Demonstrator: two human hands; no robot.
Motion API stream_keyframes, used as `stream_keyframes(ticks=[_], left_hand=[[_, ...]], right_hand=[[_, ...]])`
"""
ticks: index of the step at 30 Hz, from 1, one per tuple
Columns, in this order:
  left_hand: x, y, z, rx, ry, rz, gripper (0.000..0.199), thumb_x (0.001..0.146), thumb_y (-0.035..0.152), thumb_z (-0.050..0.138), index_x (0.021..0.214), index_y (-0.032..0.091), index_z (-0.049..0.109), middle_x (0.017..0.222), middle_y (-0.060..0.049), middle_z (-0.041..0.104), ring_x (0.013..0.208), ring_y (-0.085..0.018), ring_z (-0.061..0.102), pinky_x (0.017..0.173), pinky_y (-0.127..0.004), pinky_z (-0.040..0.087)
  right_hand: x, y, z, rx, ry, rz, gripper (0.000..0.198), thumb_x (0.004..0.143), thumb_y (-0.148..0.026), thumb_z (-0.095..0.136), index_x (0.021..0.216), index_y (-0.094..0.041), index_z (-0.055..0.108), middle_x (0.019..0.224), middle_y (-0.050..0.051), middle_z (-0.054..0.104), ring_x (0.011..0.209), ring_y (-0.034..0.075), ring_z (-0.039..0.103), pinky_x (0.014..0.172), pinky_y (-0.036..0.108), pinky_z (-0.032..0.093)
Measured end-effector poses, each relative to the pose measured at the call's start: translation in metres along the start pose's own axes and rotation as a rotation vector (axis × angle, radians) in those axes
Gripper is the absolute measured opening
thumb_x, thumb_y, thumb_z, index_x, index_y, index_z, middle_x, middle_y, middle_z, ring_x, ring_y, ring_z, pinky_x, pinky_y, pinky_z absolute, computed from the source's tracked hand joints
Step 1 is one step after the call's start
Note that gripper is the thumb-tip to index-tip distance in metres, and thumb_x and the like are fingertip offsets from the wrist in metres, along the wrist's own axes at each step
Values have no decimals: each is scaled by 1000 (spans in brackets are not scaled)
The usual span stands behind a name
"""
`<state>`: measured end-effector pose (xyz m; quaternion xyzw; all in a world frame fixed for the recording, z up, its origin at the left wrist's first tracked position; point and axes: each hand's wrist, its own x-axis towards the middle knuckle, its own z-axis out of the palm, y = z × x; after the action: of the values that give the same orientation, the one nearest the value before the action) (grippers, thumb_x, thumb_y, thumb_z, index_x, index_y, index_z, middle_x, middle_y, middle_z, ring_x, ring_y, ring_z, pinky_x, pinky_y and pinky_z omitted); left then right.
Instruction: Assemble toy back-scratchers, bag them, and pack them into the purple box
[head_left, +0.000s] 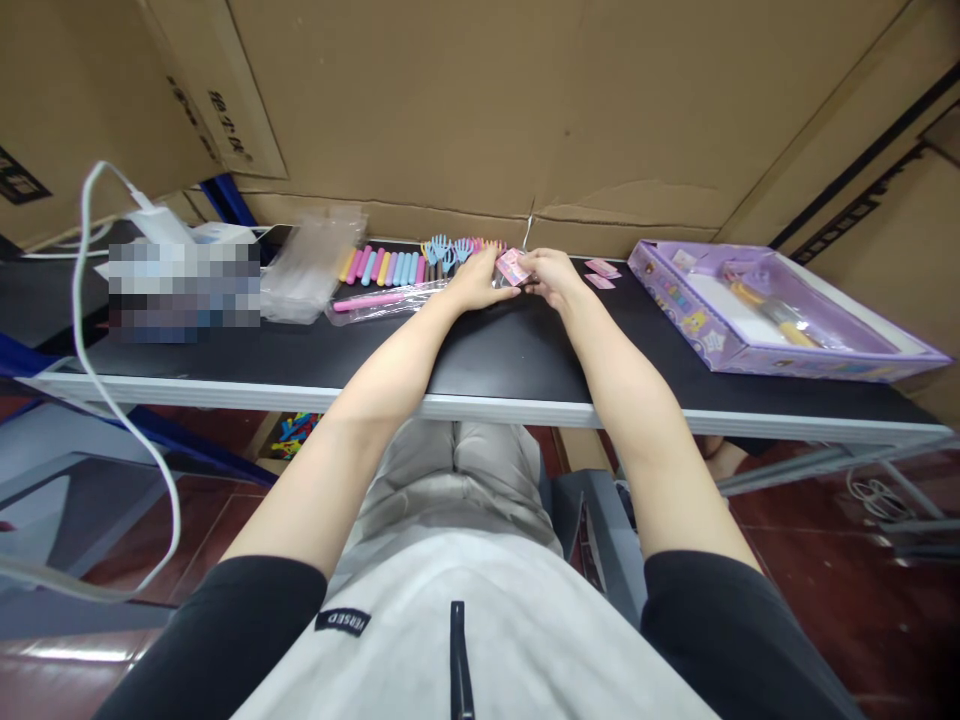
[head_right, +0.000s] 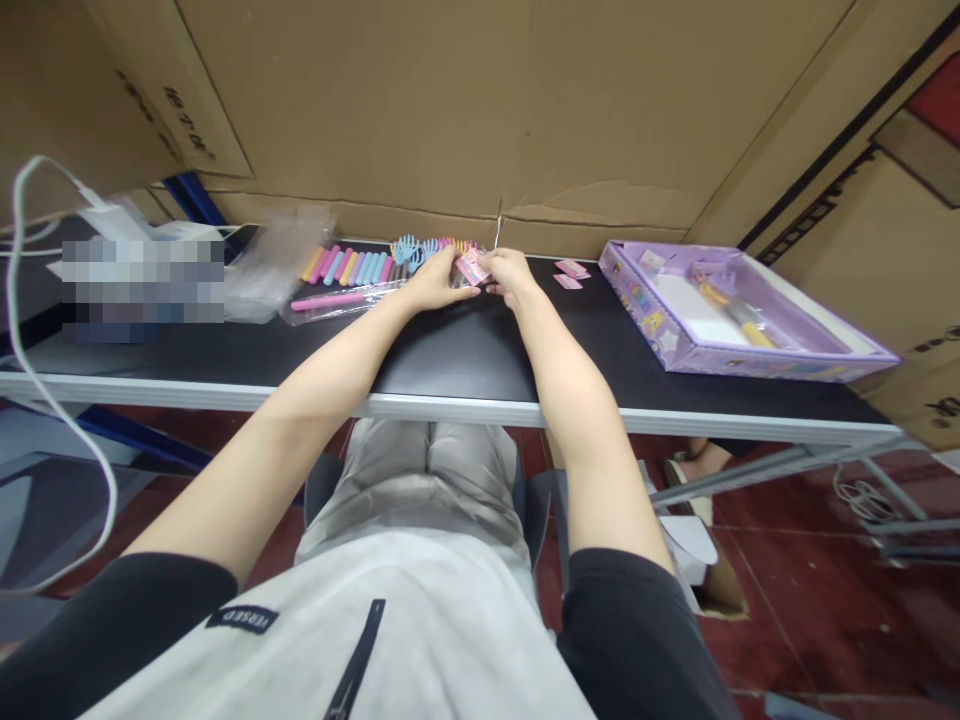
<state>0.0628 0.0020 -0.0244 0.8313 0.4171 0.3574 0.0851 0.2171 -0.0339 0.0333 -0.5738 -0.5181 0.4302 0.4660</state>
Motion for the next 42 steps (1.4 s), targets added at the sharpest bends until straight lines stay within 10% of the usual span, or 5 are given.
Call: stream_keyframes(ticks=[11,32,42], left_hand=[[0,-4,1,-17,-11,7,64,78,38,81,131,15,56,136,-23,64,135,-42,58,113,-55,46],[-1,-8,3,-26,19,5,65,76,45,84,128,17,56,130,-21,66,131,-43,60,110,-57,48],[-1,-8,2,-1,7,-10,59,79,39,81,128,16,56,131,-21,65,130,-41,61,108,-53,49]], right_hand=[[7,6,-18,-188,-132,-179,33,79,-7,82,65,-18,54,52,-4,46,48,7,39,43,18,29],[-2,1,-11,-29,-163,29,32,90,7,58,70,-17,51,58,-2,49,55,9,47,58,20,42],[11,10,-15,-183,-26,-294,26,75,-5,74,81,-21,54,74,-3,55,72,12,54,67,23,49]])
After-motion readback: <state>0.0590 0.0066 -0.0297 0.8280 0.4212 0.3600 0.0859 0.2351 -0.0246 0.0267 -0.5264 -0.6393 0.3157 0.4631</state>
